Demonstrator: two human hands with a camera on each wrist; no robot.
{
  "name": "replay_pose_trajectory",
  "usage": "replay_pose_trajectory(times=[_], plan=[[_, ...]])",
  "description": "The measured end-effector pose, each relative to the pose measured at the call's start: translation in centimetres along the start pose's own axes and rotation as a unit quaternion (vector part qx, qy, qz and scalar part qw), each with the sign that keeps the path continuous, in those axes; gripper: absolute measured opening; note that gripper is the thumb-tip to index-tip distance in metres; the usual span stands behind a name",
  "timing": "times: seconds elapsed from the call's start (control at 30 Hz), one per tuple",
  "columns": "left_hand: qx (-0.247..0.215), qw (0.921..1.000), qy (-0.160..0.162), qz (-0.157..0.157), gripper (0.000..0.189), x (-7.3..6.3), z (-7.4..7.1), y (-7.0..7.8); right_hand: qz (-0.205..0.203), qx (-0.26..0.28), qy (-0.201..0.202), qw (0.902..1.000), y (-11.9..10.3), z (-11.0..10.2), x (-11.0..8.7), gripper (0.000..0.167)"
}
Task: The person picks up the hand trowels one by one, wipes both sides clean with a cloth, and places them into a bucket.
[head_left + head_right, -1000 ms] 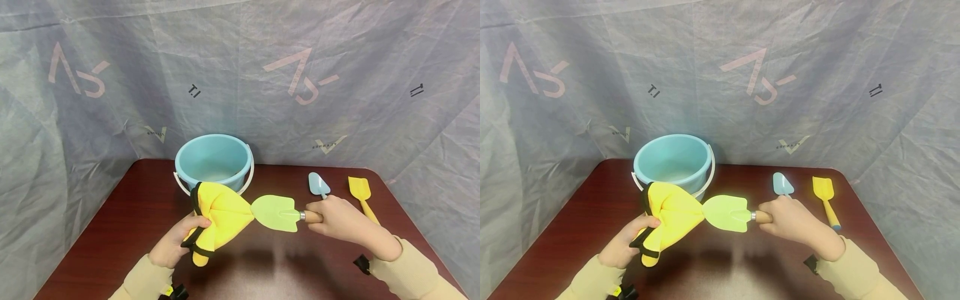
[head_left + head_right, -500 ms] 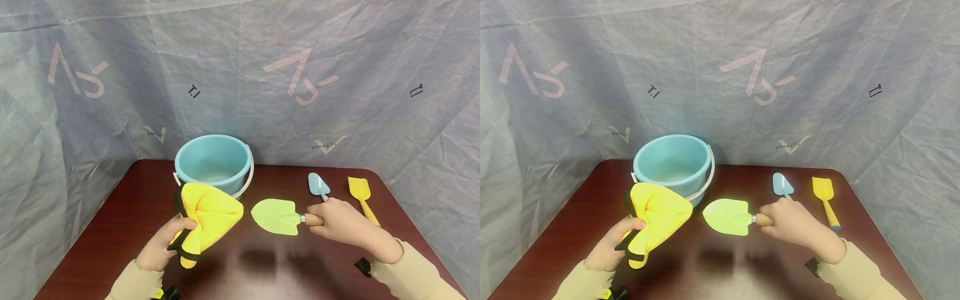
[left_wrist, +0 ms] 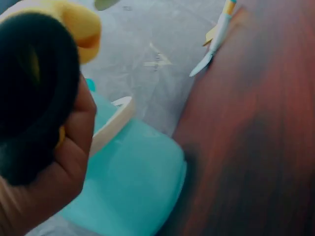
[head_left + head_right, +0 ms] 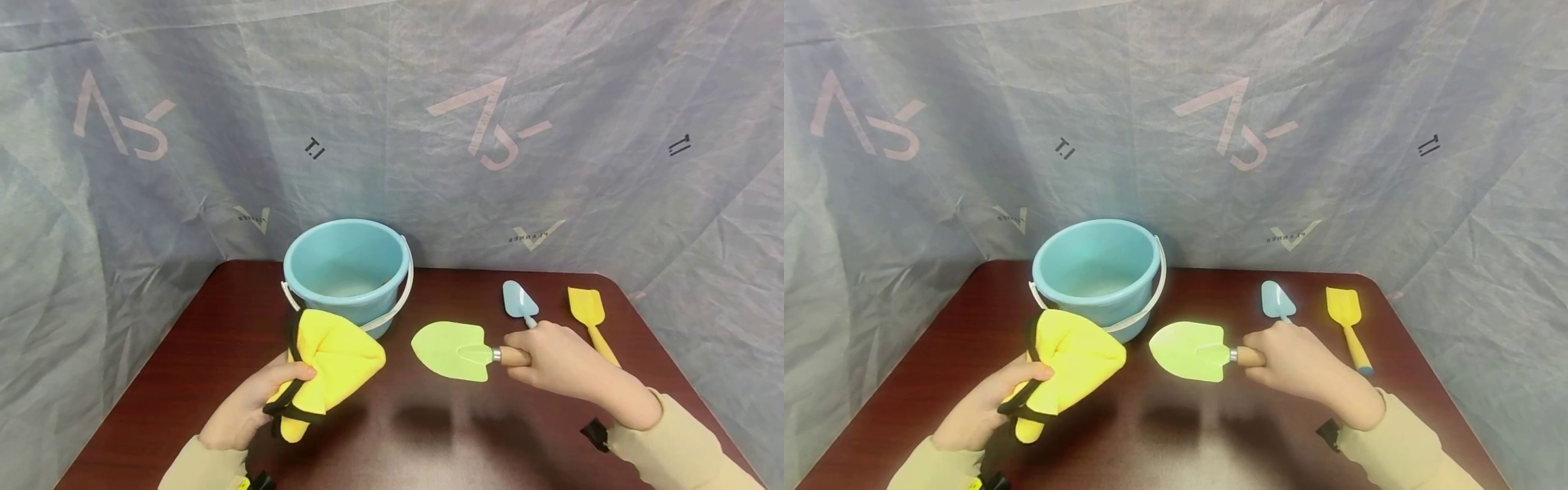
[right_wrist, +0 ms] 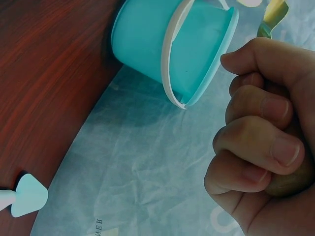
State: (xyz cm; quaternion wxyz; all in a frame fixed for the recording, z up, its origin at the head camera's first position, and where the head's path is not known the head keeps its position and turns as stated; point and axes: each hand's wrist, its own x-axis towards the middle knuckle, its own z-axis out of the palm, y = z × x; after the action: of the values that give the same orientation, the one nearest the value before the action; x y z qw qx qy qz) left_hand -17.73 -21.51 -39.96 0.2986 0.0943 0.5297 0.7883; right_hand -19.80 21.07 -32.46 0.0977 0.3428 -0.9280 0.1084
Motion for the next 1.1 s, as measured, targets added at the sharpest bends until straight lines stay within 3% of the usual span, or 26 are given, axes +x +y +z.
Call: replay_pose_trajectory(times=[0.3, 0.6, 0.8, 0.97, 1.1], plan=[[0.026, 0.9992, 0.003, -0.032, 0.031, 3.5, 1.3, -1.8, 0.003, -0.001, -0.006, 1.0000, -0.2, -0.1, 0.2, 0.042], [0.024, 0.9984, 0.030, -0.042, 0.040, 6.5, 3.2, -2.4, -0.005, -0.005, 0.003, 1.0000, -0.4, 0.0, 0.6, 0.042], [-0.006, 0.9995, 0.011, -0.028, 0.035, 8.3, 4.4, -2.7, -0.002, -0.003, -0.004, 1.0000, -0.6, 0.0, 0.9, 0.042], [-0.004, 0.9995, 0.008, -0.032, 0.036, 9.3, 5.4, -3.0, -0.003, -0.002, -0.001, 1.0000, -0.6, 0.1, 1.2, 0.041], [-0.020, 0.9993, -0.019, -0.026, 0.035, 9.9, 6.3, -3.1, -0.009, 0.000, 0.011, 0.9999, -0.6, 0.4, 1.4, 0.040]])
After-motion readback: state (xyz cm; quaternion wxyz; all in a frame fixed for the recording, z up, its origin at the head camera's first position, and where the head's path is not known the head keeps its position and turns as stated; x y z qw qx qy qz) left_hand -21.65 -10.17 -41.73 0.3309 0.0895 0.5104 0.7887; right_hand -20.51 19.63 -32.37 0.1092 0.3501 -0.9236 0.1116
